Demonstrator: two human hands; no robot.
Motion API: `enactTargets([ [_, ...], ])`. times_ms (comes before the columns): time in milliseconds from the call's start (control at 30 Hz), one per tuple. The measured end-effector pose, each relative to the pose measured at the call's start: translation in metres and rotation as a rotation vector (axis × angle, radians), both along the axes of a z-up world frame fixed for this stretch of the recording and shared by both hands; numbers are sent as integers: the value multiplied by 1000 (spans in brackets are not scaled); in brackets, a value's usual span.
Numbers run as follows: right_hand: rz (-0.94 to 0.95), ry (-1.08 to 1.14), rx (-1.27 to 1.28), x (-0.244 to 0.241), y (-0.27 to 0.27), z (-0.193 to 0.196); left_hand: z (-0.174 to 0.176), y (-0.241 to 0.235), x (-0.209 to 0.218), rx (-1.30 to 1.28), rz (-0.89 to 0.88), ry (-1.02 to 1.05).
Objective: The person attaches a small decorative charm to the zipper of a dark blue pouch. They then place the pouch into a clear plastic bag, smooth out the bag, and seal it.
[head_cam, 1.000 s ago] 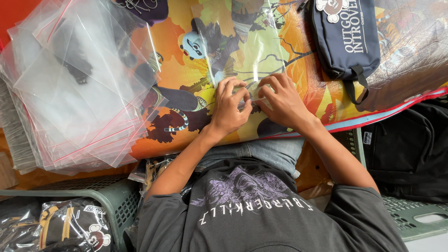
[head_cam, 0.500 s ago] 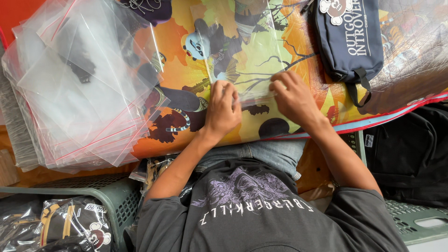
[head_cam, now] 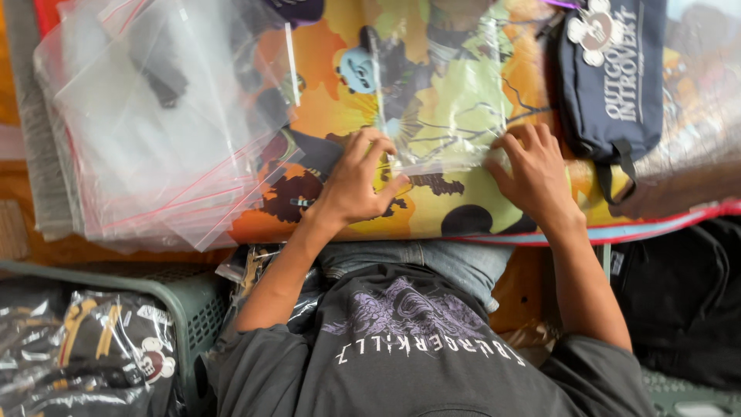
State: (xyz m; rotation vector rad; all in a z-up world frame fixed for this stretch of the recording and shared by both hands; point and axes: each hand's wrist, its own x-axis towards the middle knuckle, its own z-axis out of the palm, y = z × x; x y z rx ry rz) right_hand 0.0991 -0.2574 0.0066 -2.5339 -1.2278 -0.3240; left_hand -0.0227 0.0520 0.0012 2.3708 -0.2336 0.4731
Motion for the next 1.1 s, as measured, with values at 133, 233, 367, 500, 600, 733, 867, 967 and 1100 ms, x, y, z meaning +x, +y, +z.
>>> enactTargets([
  [133,0,186,-33,-15,20,38,37,55,-25,226,473,-182],
  [233,45,171,-8,-22,48,50,35,87,-50,331,843,160],
  [367,138,240,-106,-14,70,36,7,124,-60,305,827,513],
  [500,136,334,-149,-15,87,41,0,141,-66,300,739,380],
  [600,122,326,-156,-11,80,37,7,147,-64,251,688,397],
  [733,156,303,-77,-4,61,46,21,127,-50,222,632,223],
  [867,-34,278,-15,18,25,51,39,69,-18,131,424,-58],
  [967,-165,90,200,43,-13,57,42,17,8,66,182,-140],
  [1100,-703,113,15,69,-64,47,37,-43,30,45,-173,-56],
])
